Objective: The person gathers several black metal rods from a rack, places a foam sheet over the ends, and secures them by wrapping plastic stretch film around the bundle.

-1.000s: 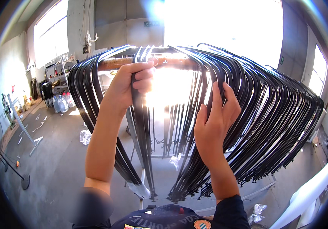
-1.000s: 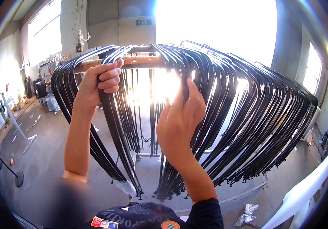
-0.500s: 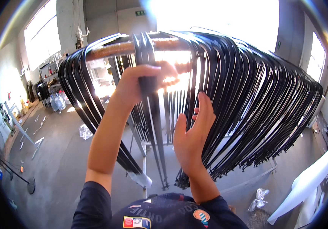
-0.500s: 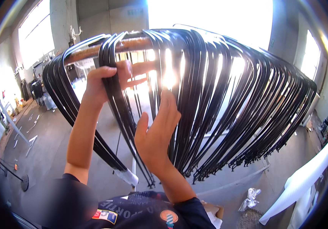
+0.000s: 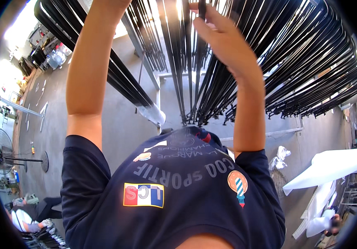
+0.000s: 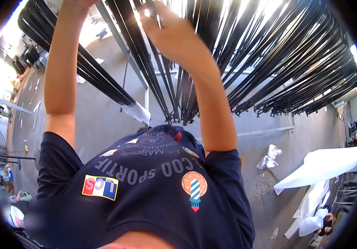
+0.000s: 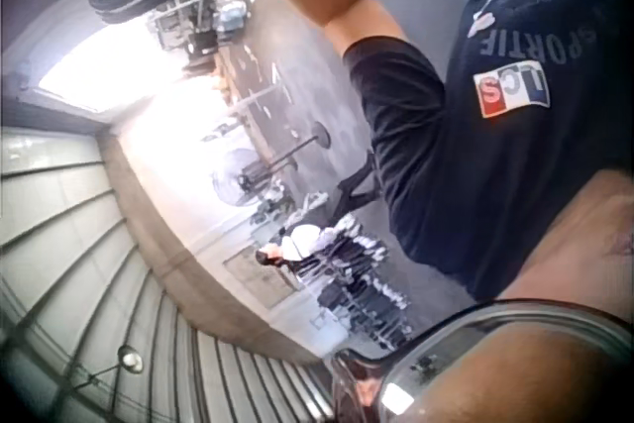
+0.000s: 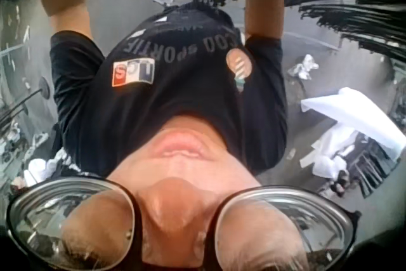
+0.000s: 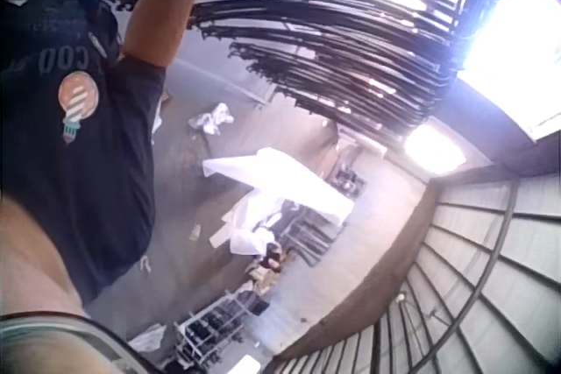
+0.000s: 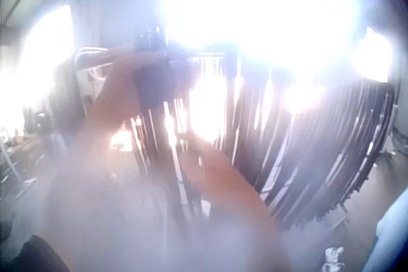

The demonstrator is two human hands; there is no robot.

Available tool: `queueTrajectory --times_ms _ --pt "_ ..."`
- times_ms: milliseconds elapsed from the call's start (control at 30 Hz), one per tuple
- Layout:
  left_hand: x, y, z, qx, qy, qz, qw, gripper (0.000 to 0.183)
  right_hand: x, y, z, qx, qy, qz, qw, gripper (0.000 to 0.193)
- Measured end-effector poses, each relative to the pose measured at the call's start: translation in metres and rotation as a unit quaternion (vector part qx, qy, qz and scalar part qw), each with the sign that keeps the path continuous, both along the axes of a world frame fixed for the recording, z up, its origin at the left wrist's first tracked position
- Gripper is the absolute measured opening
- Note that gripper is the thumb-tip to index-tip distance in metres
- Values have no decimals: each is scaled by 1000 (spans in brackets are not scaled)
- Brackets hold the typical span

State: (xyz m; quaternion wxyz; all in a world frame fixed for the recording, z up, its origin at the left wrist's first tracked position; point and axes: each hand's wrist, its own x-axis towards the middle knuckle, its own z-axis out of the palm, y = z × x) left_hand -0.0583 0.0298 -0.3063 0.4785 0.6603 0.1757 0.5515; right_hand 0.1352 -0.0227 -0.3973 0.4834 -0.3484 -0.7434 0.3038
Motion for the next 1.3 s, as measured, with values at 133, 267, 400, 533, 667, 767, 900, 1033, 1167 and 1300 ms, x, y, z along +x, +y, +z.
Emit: queueTrajectory --times_ms 133,267,400,533,667,767,900,1033,1167,1300 --pt "-13 0 -5 -15 9 4 1000 25 -2 30 -71 -174 102 202 958 72" --pt "-29 0 -6 -31 14 -1 999 24 -15 64 -195 -180 110 103 972 68" --pt "-62 -9 4 -47 25 2 999 23 1 77 -282 117 -360 -38 925 25" --pt "-89 -11 23 -55 33 -23 998 22 30 79 -352 9 -720 30 693 30" --pt "-103 -35 39 -60 16 -76 995 21 -5 96 -259 -121 -563 -93 812 38" --pt "-72 -27 34 -43 -26 -137 989 28 -14 113 -154 -10 -218 -116 969 28" --pt "-67 -25 60 -110 -63 -250 960 49 -42 112 2 98 -108 -154 977 21" --pt "-59 -12 76 -274 -164 -297 900 44 -78 121 114 433 96 -164 881 13" --pt "-43 5 75 -185 -117 -243 945 37 -56 159 193 430 -54 -306 848 13" --pt "-45 5 74 -217 -115 -298 923 34 -47 204 225 205 -239 -244 917 12"
